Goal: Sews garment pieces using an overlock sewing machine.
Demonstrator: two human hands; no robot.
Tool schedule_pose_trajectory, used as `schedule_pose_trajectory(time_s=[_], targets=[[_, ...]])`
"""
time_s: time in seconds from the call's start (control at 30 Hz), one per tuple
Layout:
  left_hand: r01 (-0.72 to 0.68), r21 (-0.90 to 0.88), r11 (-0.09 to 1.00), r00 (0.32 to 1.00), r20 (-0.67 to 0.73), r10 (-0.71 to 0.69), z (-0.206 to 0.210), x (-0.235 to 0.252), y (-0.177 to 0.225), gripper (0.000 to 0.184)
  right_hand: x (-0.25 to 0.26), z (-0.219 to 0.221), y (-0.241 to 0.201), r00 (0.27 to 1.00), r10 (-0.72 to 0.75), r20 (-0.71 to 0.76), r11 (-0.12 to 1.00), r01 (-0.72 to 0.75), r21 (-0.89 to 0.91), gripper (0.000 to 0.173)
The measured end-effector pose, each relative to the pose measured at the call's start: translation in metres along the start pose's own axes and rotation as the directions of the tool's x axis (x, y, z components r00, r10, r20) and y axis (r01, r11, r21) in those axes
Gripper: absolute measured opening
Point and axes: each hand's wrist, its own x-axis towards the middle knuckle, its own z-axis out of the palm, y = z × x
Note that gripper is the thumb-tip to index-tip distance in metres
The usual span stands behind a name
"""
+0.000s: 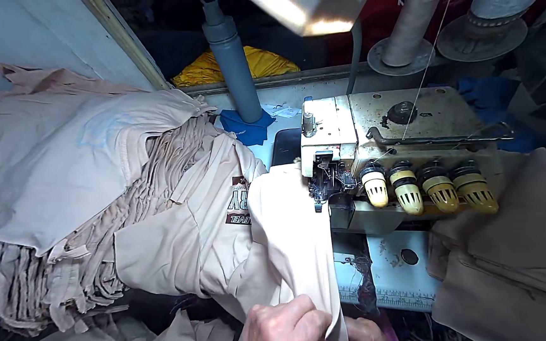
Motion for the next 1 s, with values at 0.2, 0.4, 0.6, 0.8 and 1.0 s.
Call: schedule_pose_trajectory(time_s=[0.2, 0.4, 0.6, 0.8, 1.0], targets=[[-0.130, 0.262, 0.956, 0.989, -0.038, 0.144, -0.009, 0.053, -0.027, 0.019, 0.044, -0.007, -0.023, 0.988, -0.008, -0.153, 1.000, 0.008, -0.001, 0.038], [-0.047, 0.358, 0.932, 0.985, -0.136, 0.102, -0.002, 0.076, -0.039, 0.018, 0.081, -0.011, -0.023, 0.950, -0.036, -0.311, 0.999, 0.035, -0.007, 0.015], [0.011, 0.405, 0.914, 0.967, -0.239, 0.094, 0.013, 0.039, -0.044, 0.016, 0.081, -0.009, -0.020, 0.933, 0.009, -0.361, 0.999, 0.006, 0.040, 0.010], [-0.035, 0.389, 0.921, 0.937, -0.308, 0.166, 0.019, 0.032, -0.060, 0.017, 0.074, -0.012, -0.024, 0.946, 0.000, -0.323, 0.999, -0.018, -0.051, 0.017], [-0.038, 0.360, 0.932, 0.910, -0.372, 0.181, 0.023, 0.043, -0.066, 0.028, 0.072, -0.010, -0.033, 0.941, 0.015, -0.338, 0.998, -0.036, -0.056, 0.022]])
